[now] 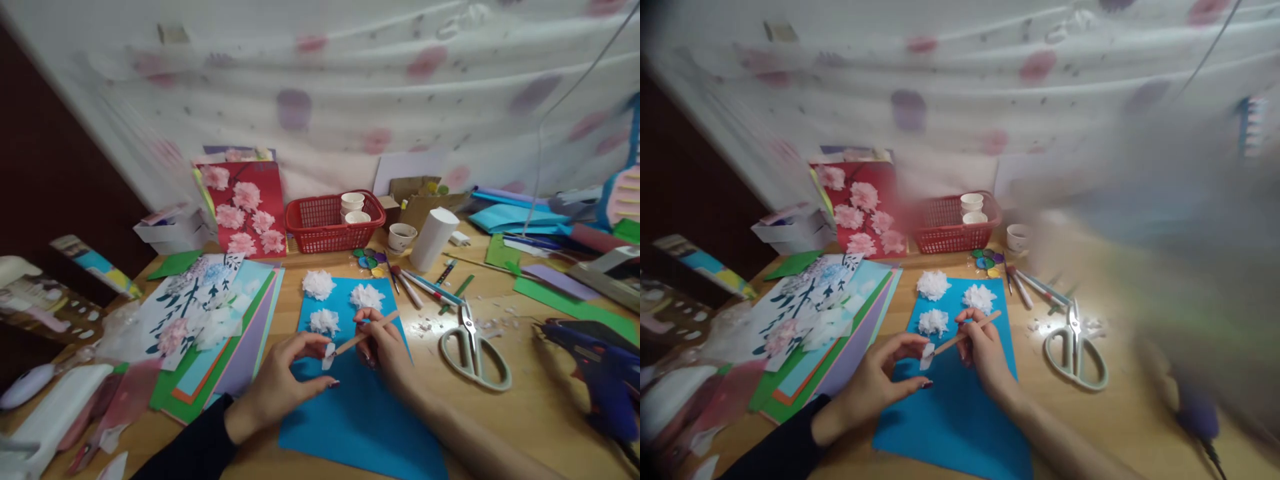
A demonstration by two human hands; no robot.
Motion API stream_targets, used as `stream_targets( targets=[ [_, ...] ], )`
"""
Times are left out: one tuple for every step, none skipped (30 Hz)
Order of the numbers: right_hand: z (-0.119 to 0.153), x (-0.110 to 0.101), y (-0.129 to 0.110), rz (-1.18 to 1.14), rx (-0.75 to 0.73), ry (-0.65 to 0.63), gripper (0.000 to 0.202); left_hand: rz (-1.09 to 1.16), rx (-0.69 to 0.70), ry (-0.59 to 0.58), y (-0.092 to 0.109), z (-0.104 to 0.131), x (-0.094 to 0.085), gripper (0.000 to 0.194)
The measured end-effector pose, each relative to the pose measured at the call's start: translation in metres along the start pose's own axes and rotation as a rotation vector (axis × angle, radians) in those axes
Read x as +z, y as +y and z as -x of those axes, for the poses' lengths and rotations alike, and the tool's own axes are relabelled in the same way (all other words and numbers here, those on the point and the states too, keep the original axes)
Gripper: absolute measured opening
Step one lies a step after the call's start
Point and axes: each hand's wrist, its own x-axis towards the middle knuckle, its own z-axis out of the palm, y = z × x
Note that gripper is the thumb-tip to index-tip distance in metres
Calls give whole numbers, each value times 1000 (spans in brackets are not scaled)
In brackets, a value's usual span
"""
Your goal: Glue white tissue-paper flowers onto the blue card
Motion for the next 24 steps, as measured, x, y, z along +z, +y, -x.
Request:
stream_targets(
  targets=[
    [0,0,1,0,2,-5,23,59,-62,27,-2,-1,2,40],
    [0,1,1,3,3,-12,24,106,-113,54,-3,-3,4,36],
    [-1,1,2,6,3,-20,25,139,-150,75,-4,-4,6,32],
    [-1,1,3,8,-1,-27,25,164,-175,92,-4,-5,7,29],
    [-1,1,5,10,-6,-32,26,183,-191,104,-5,-6,8,27],
    [-2,0,6,11,-14,-38,26,203,-203,111,-5,-7,8,27],
    [-3,0,7,10,-23,-41,26,226,-219,113,-6,-8,7,28],
    [-3,-1,7,7,-32,-41,26,253,-235,113,-6,-9,7,30],
    [-4,-1,8,2,-42,-40,27,279,-251,108,-7,-10,6,33],
    [-4,-1,8,-5,-52,-39,27,302,-265,105,-7,-12,5,35],
    [-4,-2,8,-15,-61,-38,28,321,-277,104,-7,-12,4,37],
    [-4,-2,7,-26,-71,-38,28,333,-284,107,-6,-13,3,39],
    [-4,-1,7,-35,-80,-39,28,341,-286,110,-5,-14,2,40],
    [-4,-1,6,-46,-86,-43,27,348,-286,114,-4,-14,1,42],
    [-3,-1,5,-55,-94,-43,26,355,-286,115,-3,-14,0,43],
    [-3,0,4,-61,-97,-48,26,361,-285,113,-2,-14,-1,45],
    [-2,0,3,-66,-101,-53,25,366,-285,107,-1,-14,-1,46],
    [-2,1,2,-69,-103,-58,25,366,-285,96,0,-14,-2,46],
    [-1,1,2,-72,-103,-63,24,362,-285,84,0,-14,-2,46],
    [-1,1,1,-75,-103,-66,23,353,-282,72,1,-14,-3,46],
    [0,1,1,-76,-101,-68,23,341,-277,62,1,-14,-3,46],
    [1,1,2,-76,-100,-70,22,329,-268,55,2,-13,-3,45],
    [1,1,2,-74,-102,-70,22,315,-259,49,2,-13,-3,45],
    [2,0,3,-70,-107,-71,22,301,-249,46,3,-12,-3,45]
  ],
)
